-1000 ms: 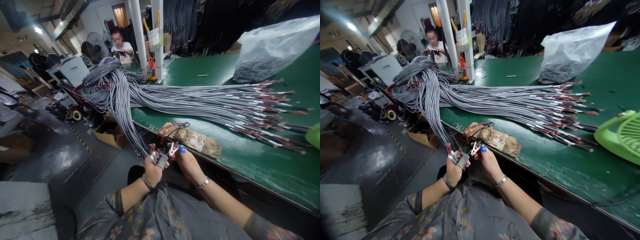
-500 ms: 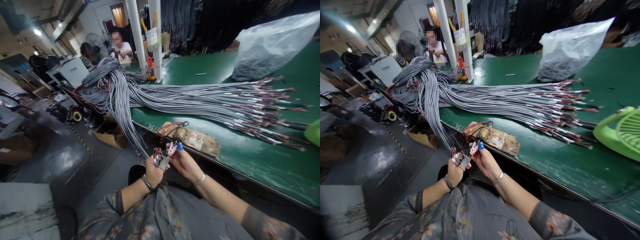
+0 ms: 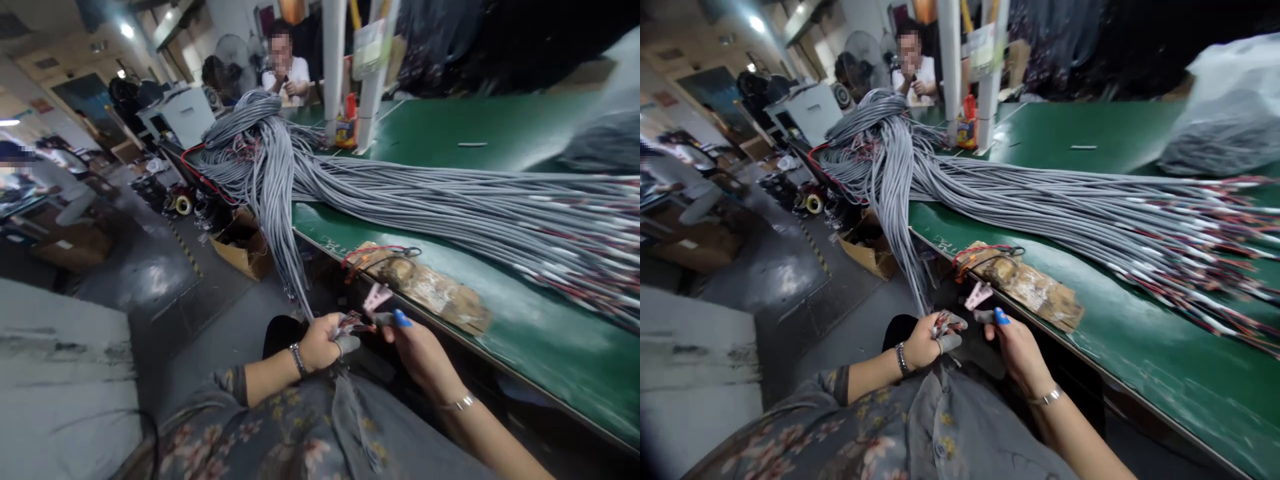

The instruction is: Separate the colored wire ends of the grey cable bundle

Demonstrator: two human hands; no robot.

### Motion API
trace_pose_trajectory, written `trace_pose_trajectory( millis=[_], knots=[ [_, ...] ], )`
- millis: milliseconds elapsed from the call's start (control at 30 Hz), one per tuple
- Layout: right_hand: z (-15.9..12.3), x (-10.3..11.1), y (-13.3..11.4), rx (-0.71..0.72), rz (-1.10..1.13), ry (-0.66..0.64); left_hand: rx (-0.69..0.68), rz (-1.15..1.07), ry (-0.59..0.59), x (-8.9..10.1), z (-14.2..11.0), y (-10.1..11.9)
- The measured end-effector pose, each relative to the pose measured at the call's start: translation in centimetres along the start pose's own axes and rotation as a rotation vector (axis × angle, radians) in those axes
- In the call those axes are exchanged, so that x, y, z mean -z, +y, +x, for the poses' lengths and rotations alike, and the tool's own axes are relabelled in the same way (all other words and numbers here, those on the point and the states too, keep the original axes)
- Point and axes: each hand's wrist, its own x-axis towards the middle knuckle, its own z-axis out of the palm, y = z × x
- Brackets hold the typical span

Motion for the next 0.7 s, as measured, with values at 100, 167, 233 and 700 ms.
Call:
trace_pose_trajectory(
  millis=[100,167,233,700],
  knots=[
    [-0.8,0.7,-0.1,0.005,-0.119,-0.079,-0.003,0.015,-0.042,-0.4,-0.2,-0.4],
    [-1.1,0.9,-0.1,-0.03,-0.11,-0.126,-0.006,0.03,-0.058,-0.7,-0.2,-0.7],
    [-1.3,0.9,-0.3,-0.063,-0.166,-0.181,-0.013,0.036,-0.058,-0.9,-0.1,-1.0],
    [-3.5,-0.3,-1.6,0.463,-0.629,-0.283,-0.15,0.543,-0.131,-0.9,-0.5,0.0]
  ],
)
